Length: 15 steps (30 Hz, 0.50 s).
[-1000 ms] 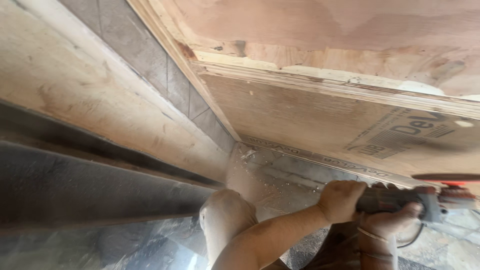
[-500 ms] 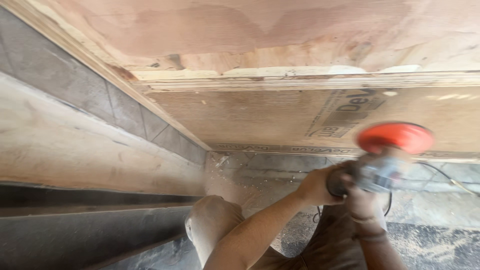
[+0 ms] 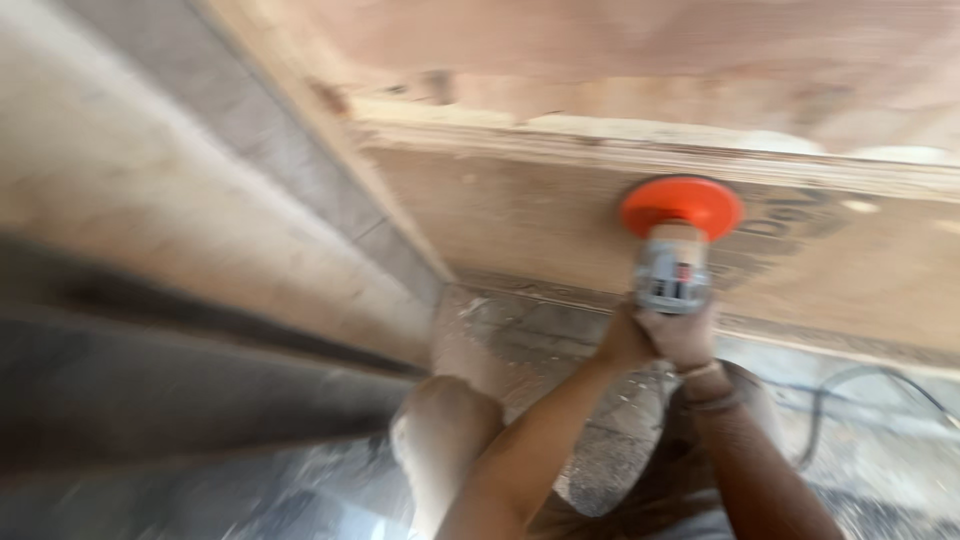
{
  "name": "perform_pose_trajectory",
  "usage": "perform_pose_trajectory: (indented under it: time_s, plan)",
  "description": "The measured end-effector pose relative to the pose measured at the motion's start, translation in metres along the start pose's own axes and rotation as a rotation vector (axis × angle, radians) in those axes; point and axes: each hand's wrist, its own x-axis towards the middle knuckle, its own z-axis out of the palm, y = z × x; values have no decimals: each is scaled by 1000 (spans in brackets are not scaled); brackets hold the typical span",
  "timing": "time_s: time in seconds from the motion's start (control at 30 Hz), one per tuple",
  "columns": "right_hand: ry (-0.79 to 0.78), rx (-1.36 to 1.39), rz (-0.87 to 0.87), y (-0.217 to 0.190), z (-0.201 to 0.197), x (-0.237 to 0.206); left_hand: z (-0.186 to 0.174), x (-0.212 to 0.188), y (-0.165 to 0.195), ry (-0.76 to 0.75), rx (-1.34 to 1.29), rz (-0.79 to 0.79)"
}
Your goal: The person uses a power sander to smooth the surface and edges of a large plywood structure, moving the tool across various panels and along the interior shelving.
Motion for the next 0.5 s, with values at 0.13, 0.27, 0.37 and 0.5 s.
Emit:
perform_pose_trajectory:
  time_s: [0.13, 0.27, 0.37, 0.5]
  plan:
    - [-72, -4, 85, -5, -6, 7, 10, 11, -10, -36, 98, -51]
    - [-107, -157, 51, -16, -5, 11, 14, 13, -6, -4, 118, -43]
    - [-130, -60, -51, -17, -1, 9, 9, 8, -6, 52, 42, -42]
    - [-135, -38, 5, -12, -8, 14, 8, 3, -17, 108, 17, -2]
